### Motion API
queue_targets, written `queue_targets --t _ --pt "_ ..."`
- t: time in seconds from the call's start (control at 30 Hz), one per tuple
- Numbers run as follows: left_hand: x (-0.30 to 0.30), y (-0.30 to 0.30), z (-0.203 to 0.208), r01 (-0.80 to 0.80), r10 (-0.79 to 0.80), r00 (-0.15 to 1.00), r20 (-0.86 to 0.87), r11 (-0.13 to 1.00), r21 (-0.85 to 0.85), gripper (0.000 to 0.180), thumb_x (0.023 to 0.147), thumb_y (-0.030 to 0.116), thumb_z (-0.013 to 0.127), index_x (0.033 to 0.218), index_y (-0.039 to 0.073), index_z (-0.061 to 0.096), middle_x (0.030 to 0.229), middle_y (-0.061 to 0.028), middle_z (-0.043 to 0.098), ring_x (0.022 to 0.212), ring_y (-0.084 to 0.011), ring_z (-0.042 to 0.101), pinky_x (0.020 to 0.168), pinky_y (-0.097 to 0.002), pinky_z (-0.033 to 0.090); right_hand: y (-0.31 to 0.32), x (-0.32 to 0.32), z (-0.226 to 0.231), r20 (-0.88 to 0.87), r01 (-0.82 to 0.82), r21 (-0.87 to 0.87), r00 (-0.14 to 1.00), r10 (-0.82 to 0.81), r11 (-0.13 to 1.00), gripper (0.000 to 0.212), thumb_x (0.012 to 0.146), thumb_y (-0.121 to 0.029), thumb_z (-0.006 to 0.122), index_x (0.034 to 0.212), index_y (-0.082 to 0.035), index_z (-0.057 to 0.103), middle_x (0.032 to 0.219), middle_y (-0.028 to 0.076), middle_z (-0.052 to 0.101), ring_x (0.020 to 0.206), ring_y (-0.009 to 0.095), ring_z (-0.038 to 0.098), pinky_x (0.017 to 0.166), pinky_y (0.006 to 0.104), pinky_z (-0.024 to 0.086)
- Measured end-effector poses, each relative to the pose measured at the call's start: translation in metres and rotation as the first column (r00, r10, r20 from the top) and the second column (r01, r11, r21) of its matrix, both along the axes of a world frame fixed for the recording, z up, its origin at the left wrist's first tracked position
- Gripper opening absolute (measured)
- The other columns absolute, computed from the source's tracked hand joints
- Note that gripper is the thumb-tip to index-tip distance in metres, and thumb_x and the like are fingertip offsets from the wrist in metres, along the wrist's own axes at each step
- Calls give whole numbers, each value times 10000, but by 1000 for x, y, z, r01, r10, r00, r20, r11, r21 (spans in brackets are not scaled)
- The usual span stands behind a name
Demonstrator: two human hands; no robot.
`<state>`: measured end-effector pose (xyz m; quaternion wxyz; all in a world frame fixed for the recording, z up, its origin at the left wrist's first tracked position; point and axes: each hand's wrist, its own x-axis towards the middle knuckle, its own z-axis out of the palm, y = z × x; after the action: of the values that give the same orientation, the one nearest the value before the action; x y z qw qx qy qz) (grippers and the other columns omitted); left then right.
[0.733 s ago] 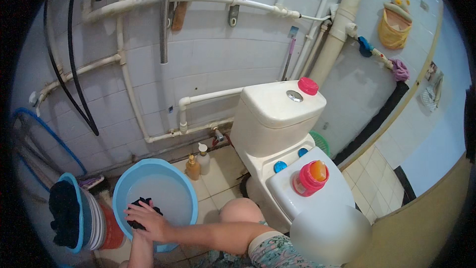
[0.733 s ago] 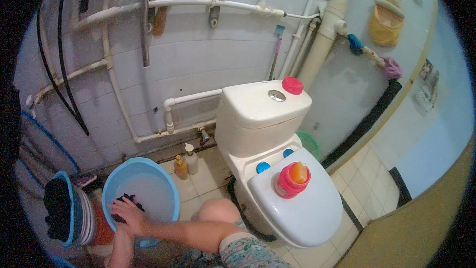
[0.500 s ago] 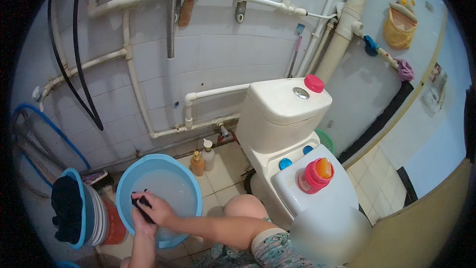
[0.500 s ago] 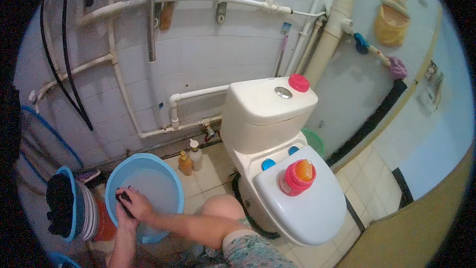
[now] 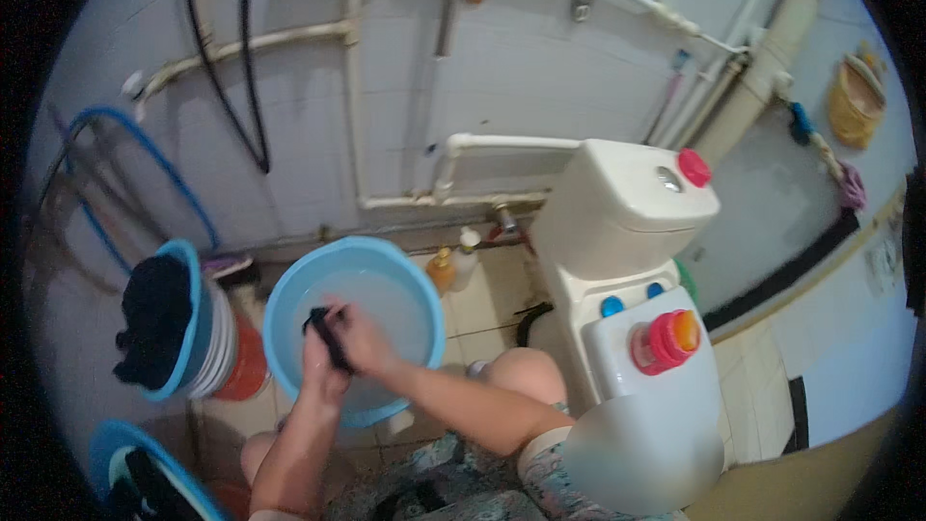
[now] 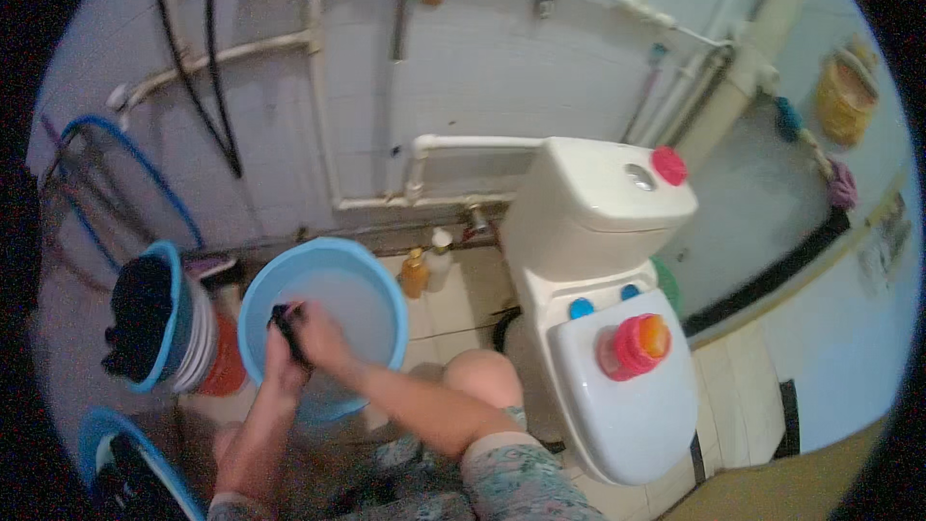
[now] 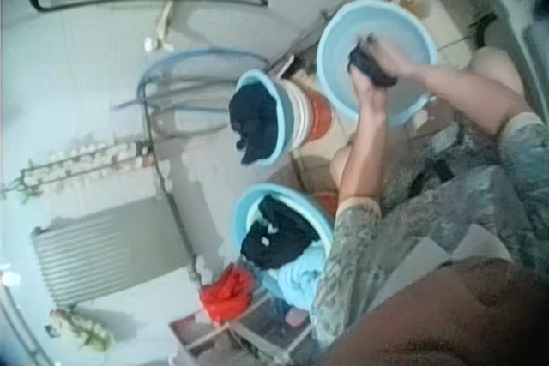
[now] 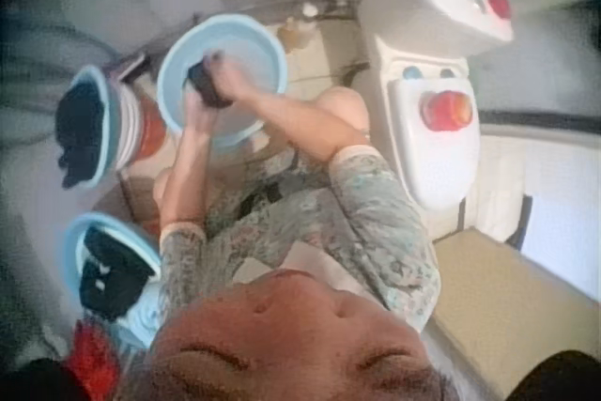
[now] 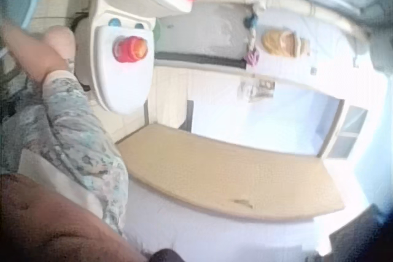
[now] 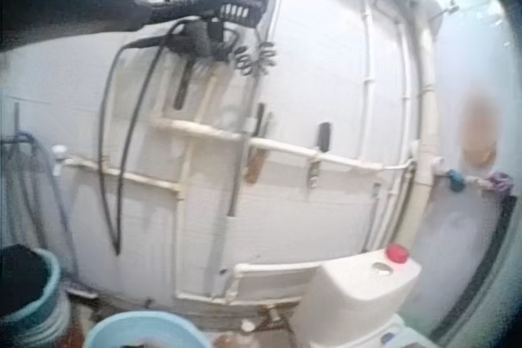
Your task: The person sits on the bathroom floor and hand-washes a black garment in a blue basin filled with water. They repeatedly submerge, scrub, and wring the item, then transfer it to a second basin. Later, they apply liquid detergent from a bottle to the garment and continue scrubbing it in the water.
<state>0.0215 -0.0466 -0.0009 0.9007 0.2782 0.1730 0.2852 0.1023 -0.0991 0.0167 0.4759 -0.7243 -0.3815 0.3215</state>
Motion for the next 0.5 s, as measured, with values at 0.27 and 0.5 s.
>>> queue_targets --t 0.27,0.5 --pt "-26 23 15 -179 165 978 -129 978 -105 387 937 326 429 1219 66 476 1230 -79 515 1088 -214 517 961 -365 375 -2 33 19 -480 186 -45 858 -185 982 669 902 -522 414 1188 81 464 1150 161 529 1068 223 468 945 351 325" --pt "-35 47 3 -287 361 888 -287 919 269 354 913 284 519 1163 33 521 1090 -53 582 1015 -155 524 919 -318 364 -7 49 -3 -574 151 -67 803 -162 986 511 911 -442 466 1220 -35 470 1161 81 528 1043 198 471 915 350 342"
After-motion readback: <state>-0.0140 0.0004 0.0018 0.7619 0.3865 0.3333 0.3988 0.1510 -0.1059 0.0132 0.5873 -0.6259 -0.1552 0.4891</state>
